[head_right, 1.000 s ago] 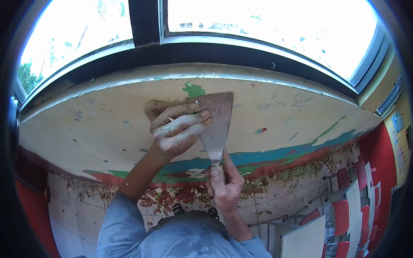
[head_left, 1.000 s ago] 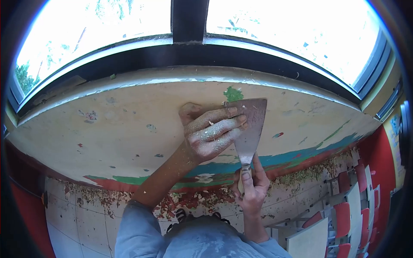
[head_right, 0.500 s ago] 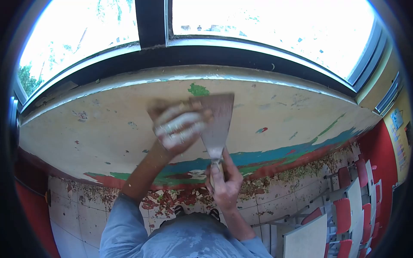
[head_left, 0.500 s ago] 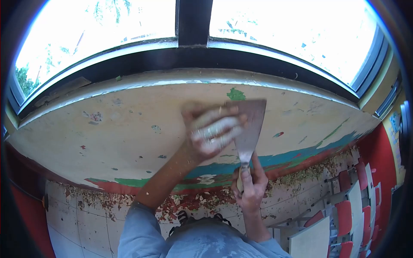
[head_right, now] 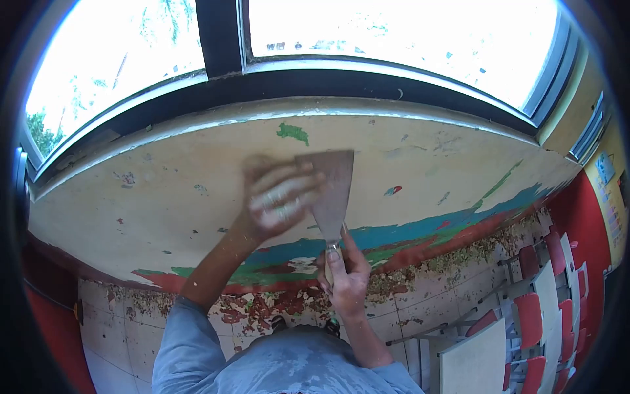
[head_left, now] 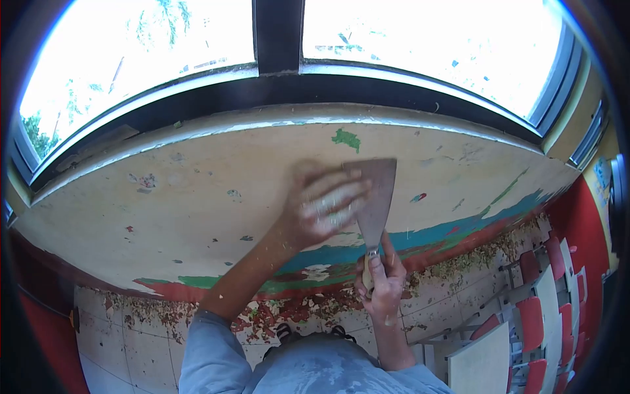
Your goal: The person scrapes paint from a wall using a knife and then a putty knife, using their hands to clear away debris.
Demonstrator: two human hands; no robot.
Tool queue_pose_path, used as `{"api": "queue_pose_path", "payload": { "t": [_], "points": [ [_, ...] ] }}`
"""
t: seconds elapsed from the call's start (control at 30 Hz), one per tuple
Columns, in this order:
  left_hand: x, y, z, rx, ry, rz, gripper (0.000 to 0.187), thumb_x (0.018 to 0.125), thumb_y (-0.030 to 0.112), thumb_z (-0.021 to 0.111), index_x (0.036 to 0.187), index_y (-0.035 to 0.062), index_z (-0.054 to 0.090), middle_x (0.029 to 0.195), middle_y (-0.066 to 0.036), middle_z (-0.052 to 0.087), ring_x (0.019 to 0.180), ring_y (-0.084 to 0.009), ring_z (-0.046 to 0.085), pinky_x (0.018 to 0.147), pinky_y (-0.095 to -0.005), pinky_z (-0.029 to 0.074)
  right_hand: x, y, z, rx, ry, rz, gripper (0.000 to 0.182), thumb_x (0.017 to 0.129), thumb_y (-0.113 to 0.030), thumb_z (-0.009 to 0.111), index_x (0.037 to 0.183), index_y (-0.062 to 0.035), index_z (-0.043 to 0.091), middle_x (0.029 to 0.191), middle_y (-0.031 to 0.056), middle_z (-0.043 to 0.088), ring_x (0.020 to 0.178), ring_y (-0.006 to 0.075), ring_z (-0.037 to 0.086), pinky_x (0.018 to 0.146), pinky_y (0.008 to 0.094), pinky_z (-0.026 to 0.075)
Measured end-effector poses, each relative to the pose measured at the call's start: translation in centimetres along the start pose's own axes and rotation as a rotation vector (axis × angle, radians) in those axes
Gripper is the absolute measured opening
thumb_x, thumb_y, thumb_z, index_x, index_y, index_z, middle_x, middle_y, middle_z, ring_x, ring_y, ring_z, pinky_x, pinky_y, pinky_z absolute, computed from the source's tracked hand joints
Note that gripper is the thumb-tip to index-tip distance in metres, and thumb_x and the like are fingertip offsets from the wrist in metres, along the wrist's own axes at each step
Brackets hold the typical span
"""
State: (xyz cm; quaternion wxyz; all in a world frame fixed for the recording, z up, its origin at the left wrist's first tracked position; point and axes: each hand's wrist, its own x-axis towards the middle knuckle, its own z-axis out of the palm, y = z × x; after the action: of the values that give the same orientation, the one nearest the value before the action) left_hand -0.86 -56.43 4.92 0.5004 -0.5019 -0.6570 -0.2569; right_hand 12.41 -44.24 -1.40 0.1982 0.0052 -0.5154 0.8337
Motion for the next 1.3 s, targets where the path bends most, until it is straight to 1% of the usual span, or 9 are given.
{"api": "queue_pose_path", "payload": {
  "t": [0.2, 0.33, 0.5, 0.6, 0.77, 0.87, 1.13, 1.23, 1.3],
  "points": [
    [1.8, -0.1, -0.6, 0.066, -0.024, 0.057, 0.025, 0.062, 0.013, 0.064, 0.087, 0.0142, 0.066, 0.098, 0.0, 0.063, 0.103, -0.0155, 0.056, 0.081, -0.039, 0.037, 0.6, -1.1, 0.2, 0.012, 0.009, 0.024, 0.044, 0.088, -0.007, 0.047, 0.131, -0.0061, 0.037, 0.069, 0.0063, 0.054, 0.04, 0.0065, 0.039, 0.034, 0.0192, 0.032],
    [0.1, 0.6, 0.8, 0.034, -0.019, 0.04, 0.022, 0.064, 0.011, 0.063, 0.085, 0.0125, 0.065, 0.095, 0.001, 0.063, 0.1, -0.0157, 0.058, 0.081, -0.039, 0.036, 0.5, -0.4, -0.6, 0.075, -0.02, 0.02, 0.045, 0.087, -0.007, 0.047, 0.131, -0.0063, 0.037, 0.069, 0.0063, 0.053, 0.04, 0.0063, 0.039, 0.034, 0.0192, 0.032],
    [2.1, 0.5, 0.2, 0.103, 0.02, 0.009, 0.025, 0.063, 0.012, 0.063, 0.088, 0.0152, 0.066, 0.094, 0.003, 0.064, 0.101, -0.0142, 0.057, 0.082, -0.0383, 0.034, 1.3, -1.5, -0.5, -0.06, -0.024, -0.026, 0.045, 0.088, -0.007, 0.047, 0.131, -0.0066, 0.037, 0.069, 0.0057, 0.054, 0.04, 0.0055, 0.039, 0.034, 0.0189, 0.031],
    [0.7, 1.3, 0.5, 0.081, -0.014, -0.017, 0.026, 0.062, 0.012, 0.063, 0.088, 0.0145, 0.066, 0.093, 0.002, 0.064, 0.099, -0.0148, 0.058, 0.081, -0.0389, 0.034, 0.8, -1.0, -1.2, -0.051, -0.031, -0.008, 0.045, 0.087, -0.007, 0.047, 0.131, -0.0058, 0.037, 0.07, 0.0057, 0.054, 0.041, 0.0052, 0.04, 0.035, 0.0186, 0.031],
    [2.0, 0.5, 0.1, 0.092, 0.069, -0.046, 0.026, 0.061, 0.01, 0.062, 0.087, 0.013, 0.066, 0.093, 0.003, 0.064, 0.098, -0.0152, 0.059, 0.082, -0.0378, 0.033, 1.9, -2.3, -0.1, -0.117, -0.067, -0.065, 0.045, 0.087, -0.005, 0.048, 0.13, -0.0032, 0.037, 0.071, 0.0058, 0.055, 0.042, 0.0047, 0.04, 0.037, 0.0183, 0.032],
    [1.1, 1.3, 0.1, 0.08, -0.025, -0.049, 0.026, 0.061, 0.011, 0.063, 0.086, 0.0127, 0.066, 0.094, 0.002, 0.064, 0.096, -0.0154, 0.06, 0.082, -0.0369, 0.033, 1.3, -2.0, -0.6, -0.119, -0.055, -0.047, 0.045, 0.087, -0.004, 0.048, 0.13, -0.0021, 0.036, 0.07, 0.0055, 0.055, 0.043, 0.0047, 0.04, 0.038, 0.0184, 0.033],
    [1.6, 0.3, 0.3, 0.076, 0.109, -0.072, 0.025, 0.06, 0.009, 0.062, 0.084, 0.012, 0.067, 0.094, 0.0, 0.064, 0.097, -0.0159, 0.06, 0.082, -0.0384, 0.032, 2.0, -2.5, 0.1, -0.14, -0.089, -0.092, 0.046, 0.086, -0.003, 0.048, 0.13, -0.0019, 0.037, 0.068, 0.005, 0.054, 0.045, 0.0046, 0.041, 0.039, 0.0185, 0.034],
    [-0.3, 0.9, 1.1, 0.04, 0.063, -0.054, 0.025, 0.059, 0.01, 0.063, 0.084, 0.011, 0.067, 0.093, -0.001, 0.064, 0.097, -0.0165, 0.06, 0.081, -0.0372, 0.034, 0.9, -1.4, -1.1, -0.097, -0.003, 0.022, 0.046, 0.086, -0.003, 0.049, 0.13, -0.0022, 0.037, 0.068, 0.0052, 0.054, 0.045, 0.0049, 0.041, 0.039, 0.0189, 0.034],
    [0.7, 0.7, -0.1, 0.076, 0.013, -0.042, 0.027, 0.058, 0.01, 0.063, 0.085, 0.01, 0.067, 0.092, -0.002, 0.064, 0.097, -0.0173, 0.059, 0.081, -0.0361, 0.037, 1.6, -1.9, -0.4, -0.135, -0.045, -0.023, 0.046, 0.086, -0.004, 0.049, 0.13, -0.0024, 0.037, 0.068, 0.0053, 0.054, 0.045, 0.0051, 0.042, 0.039, 0.0188, 0.034]
  ]
}}
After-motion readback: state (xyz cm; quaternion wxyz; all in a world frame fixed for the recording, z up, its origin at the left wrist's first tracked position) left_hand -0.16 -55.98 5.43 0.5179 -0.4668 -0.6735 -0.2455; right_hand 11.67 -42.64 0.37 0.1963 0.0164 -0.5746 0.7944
